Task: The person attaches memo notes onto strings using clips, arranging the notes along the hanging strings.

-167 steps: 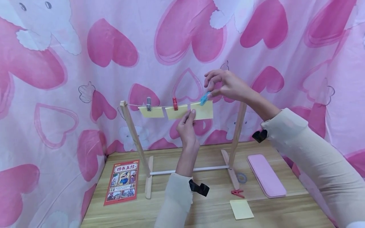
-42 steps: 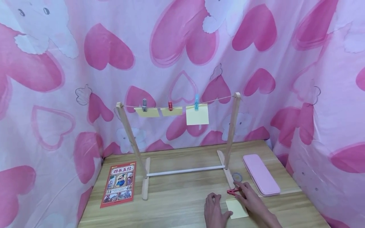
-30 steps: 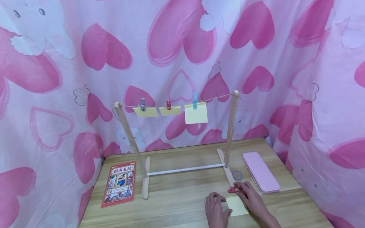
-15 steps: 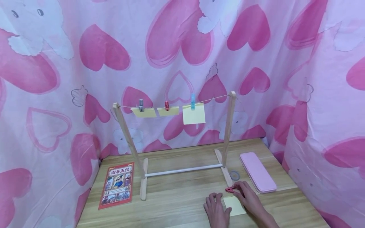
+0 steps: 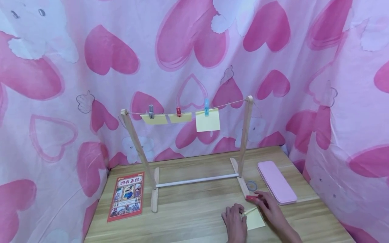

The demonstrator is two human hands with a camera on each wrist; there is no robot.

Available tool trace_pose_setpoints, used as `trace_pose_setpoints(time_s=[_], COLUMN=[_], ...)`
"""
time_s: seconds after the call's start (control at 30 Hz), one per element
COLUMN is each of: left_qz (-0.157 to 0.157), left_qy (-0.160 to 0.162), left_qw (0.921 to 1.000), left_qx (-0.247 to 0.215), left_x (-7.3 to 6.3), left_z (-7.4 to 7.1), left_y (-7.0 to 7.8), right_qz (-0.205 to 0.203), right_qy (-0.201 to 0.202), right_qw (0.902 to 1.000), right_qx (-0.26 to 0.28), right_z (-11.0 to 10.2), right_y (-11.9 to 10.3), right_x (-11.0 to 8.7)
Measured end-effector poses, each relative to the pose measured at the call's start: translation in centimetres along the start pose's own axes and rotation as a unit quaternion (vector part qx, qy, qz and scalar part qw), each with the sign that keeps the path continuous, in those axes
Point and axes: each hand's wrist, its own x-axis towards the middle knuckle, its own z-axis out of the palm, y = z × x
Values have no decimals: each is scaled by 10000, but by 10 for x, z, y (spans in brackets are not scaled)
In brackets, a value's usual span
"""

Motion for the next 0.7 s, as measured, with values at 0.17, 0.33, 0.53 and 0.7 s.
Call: trace_pose_setpoints(time_s=[0.17, 0.33, 0.53, 0.7], left_qz=[220, -636, -1462, -1301], left_qy=[538, -164, -77, 620], left_qw=[9920, 9531, 9087, 8742], left_qx=[-1121, -2955, -3910, -4637], left_x=[11, 37, 88, 133], left_z=[-5, -29, -62, -90], left_y=[-2, 1, 16, 35], right_qz=[2041, 1677, 1187, 1184], right_qy=[217, 443, 553, 904], right_qw=[9560, 9645, 9618, 9483], right_qx=[2094, 1993, 2402, 2802], right_z=[-15, -36, -46, -50], right_y=[-12, -23, -45, -73], right_x=[11, 32, 59, 79])
